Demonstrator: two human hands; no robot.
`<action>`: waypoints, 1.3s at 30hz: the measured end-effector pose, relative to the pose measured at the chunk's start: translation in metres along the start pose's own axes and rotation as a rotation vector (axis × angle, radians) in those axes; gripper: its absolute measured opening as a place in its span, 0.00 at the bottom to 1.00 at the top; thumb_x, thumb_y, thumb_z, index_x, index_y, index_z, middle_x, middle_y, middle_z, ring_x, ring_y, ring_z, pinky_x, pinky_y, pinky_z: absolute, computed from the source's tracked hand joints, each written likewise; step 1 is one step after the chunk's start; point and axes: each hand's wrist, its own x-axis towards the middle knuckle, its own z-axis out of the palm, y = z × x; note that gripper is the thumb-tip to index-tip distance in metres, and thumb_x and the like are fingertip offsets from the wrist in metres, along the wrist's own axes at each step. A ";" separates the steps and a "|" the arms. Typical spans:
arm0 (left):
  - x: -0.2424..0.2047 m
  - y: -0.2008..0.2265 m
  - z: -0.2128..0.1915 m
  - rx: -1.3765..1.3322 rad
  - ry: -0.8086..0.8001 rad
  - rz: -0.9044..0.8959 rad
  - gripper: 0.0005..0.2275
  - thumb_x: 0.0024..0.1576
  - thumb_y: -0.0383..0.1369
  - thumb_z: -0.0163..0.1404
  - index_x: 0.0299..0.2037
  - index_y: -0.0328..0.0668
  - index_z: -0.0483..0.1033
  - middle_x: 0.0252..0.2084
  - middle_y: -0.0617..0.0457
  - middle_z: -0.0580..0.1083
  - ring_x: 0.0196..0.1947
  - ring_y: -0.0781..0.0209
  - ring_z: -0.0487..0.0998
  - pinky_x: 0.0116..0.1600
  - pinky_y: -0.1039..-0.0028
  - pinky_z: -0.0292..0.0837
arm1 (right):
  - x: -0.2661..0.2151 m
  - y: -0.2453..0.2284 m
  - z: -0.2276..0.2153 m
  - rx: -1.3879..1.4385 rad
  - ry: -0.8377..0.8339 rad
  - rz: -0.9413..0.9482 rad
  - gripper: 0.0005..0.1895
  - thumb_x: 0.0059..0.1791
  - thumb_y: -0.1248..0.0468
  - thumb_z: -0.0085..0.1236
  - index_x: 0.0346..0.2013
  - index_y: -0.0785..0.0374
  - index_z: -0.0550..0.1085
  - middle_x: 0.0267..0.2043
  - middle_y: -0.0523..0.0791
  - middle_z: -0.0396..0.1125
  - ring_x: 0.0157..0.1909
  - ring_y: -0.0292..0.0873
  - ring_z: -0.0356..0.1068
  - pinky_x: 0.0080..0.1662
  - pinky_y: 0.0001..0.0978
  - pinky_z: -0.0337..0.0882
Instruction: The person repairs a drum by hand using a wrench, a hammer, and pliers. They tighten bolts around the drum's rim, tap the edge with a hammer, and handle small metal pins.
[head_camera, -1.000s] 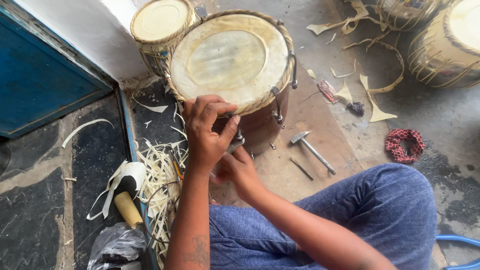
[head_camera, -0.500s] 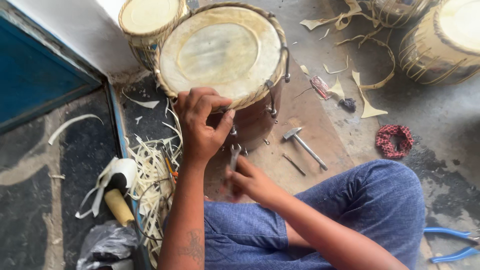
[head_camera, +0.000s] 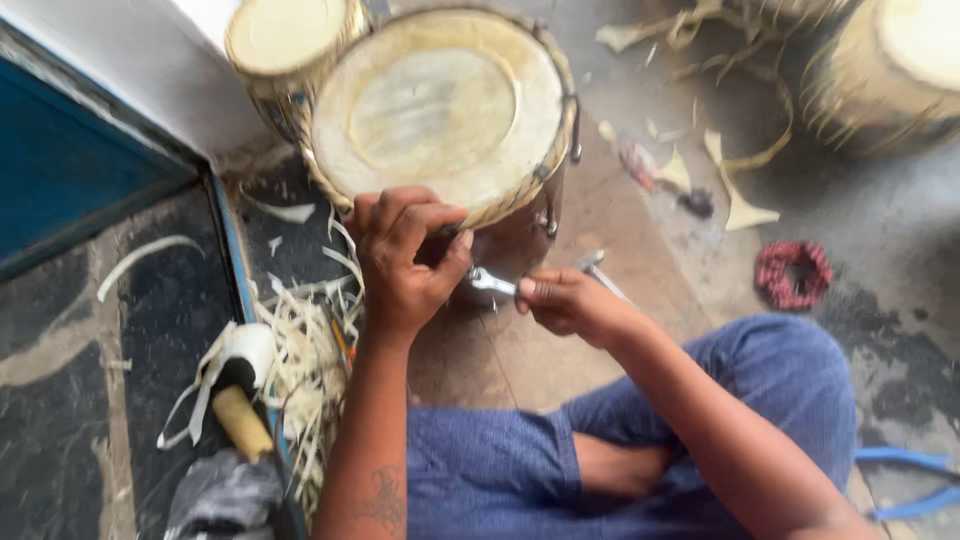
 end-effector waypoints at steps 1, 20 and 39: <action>0.003 0.001 -0.001 0.004 0.016 0.000 0.10 0.50 0.32 0.63 0.41 0.51 0.78 0.44 0.58 0.74 0.47 0.54 0.69 0.58 0.63 0.60 | -0.003 -0.005 0.002 -0.094 0.035 0.004 0.16 0.58 0.54 0.50 0.38 0.65 0.74 0.20 0.36 0.52 0.20 0.31 0.48 0.24 0.26 0.48; -0.001 0.003 -0.005 -0.046 0.012 -0.037 0.09 0.54 0.32 0.64 0.43 0.49 0.80 0.45 0.56 0.74 0.48 0.55 0.70 0.59 0.65 0.62 | 0.065 0.046 0.138 0.419 0.233 -0.085 0.15 0.56 0.57 0.46 0.52 0.63 0.64 0.37 0.48 0.71 0.36 0.46 0.75 0.36 0.41 0.79; 0.001 0.001 -0.006 -0.070 0.039 -0.017 0.13 0.54 0.33 0.64 0.45 0.45 0.75 0.46 0.54 0.74 0.46 0.53 0.71 0.56 0.64 0.62 | -0.024 0.013 0.030 -0.213 0.089 -0.060 0.14 0.56 0.59 0.45 0.45 0.63 0.75 0.25 0.40 0.65 0.28 0.33 0.59 0.33 0.24 0.59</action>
